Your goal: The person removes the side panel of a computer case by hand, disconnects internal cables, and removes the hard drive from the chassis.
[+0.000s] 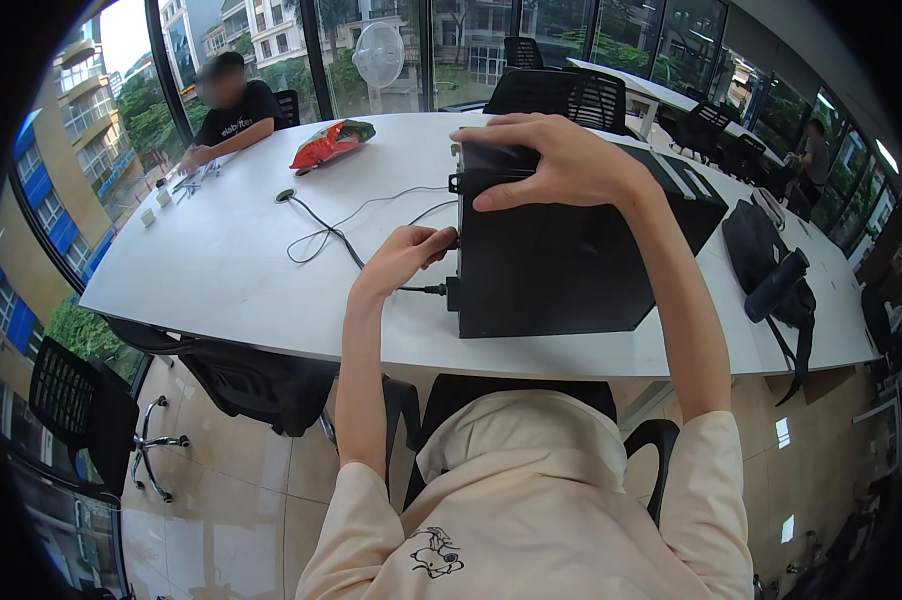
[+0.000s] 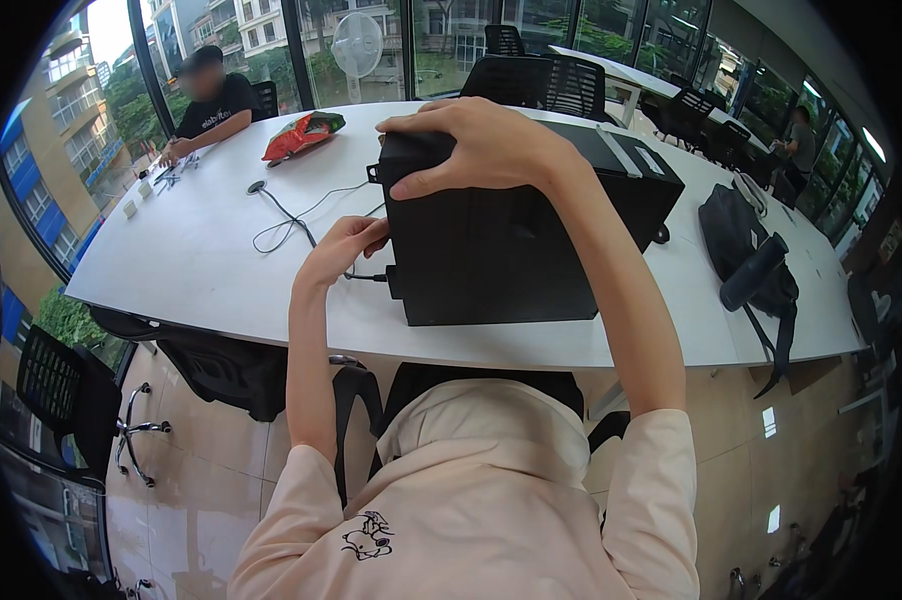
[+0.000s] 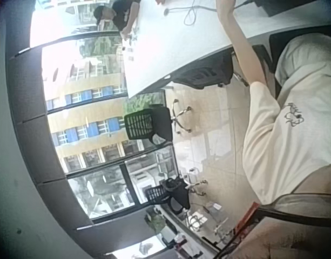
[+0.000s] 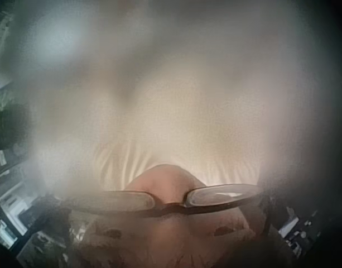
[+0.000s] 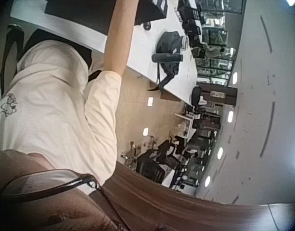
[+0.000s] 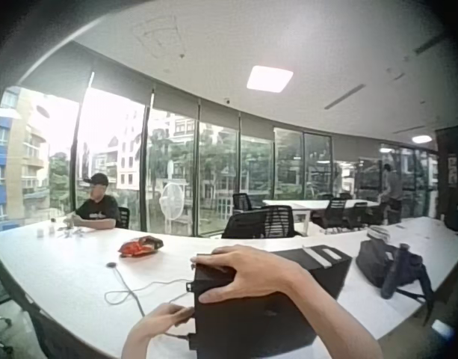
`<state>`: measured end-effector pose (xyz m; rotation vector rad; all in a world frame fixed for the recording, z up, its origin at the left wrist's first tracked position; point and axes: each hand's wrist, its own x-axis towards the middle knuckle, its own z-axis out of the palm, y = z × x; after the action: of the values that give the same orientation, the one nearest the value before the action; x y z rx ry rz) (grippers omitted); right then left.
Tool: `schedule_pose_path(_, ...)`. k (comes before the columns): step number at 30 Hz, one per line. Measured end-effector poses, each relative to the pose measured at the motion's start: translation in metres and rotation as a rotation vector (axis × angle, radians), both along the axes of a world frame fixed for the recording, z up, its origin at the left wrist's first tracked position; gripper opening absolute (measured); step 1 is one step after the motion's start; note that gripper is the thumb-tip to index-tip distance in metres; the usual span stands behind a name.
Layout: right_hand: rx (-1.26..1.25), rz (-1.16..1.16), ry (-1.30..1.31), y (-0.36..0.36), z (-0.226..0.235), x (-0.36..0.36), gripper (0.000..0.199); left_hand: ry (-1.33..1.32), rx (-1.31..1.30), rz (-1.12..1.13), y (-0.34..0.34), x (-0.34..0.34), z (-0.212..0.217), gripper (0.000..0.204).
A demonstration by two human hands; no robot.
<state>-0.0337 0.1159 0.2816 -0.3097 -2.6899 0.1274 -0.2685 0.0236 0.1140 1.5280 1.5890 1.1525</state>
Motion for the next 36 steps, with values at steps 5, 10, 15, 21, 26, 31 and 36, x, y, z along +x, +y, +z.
schedule_pose_path(5, -0.028, -0.022, -0.030, -0.002, 0.002, 0.001, 0.088, 0.005, 0.012, -0.024, 0.000, -0.005, -0.001, 0.052)
schedule_pose_path(10, -0.034, -0.005, -0.023, 0.002, 0.000, 0.001, 0.088, 0.025, 0.055, -0.035, 0.004, -0.005, -0.005, 0.055)
schedule_pose_path(15, -0.039, -0.001, -0.021, -0.002, 0.003, 0.001, 0.088, 0.041, 0.045, -0.013, 0.004, -0.005, -0.005, 0.056)
schedule_pose_path(21, -0.048, 0.010, -0.019, 0.000, 0.001, -0.001, 0.088, 0.043, 0.026, -0.049, 0.003, -0.009, -0.005, 0.057)
schedule_pose_path(26, -0.006, -0.018, -0.016, 0.000, 0.000, 0.001, 0.088, 0.060, 0.031, -0.004, -0.002, 0.001, 0.000, 0.055)
schedule_pose_path(31, -0.017, -0.018, -0.022, -0.002, 0.001, 0.001, 0.087, 0.066, -0.018, 0.014, -0.001, -0.003, -0.001, 0.055)
schedule_pose_path(36, -0.046, -0.016, -0.030, -0.001, 0.001, 0.003, 0.086, 0.075, 0.041, -0.014, 0.003, -0.003, -0.002, 0.059)
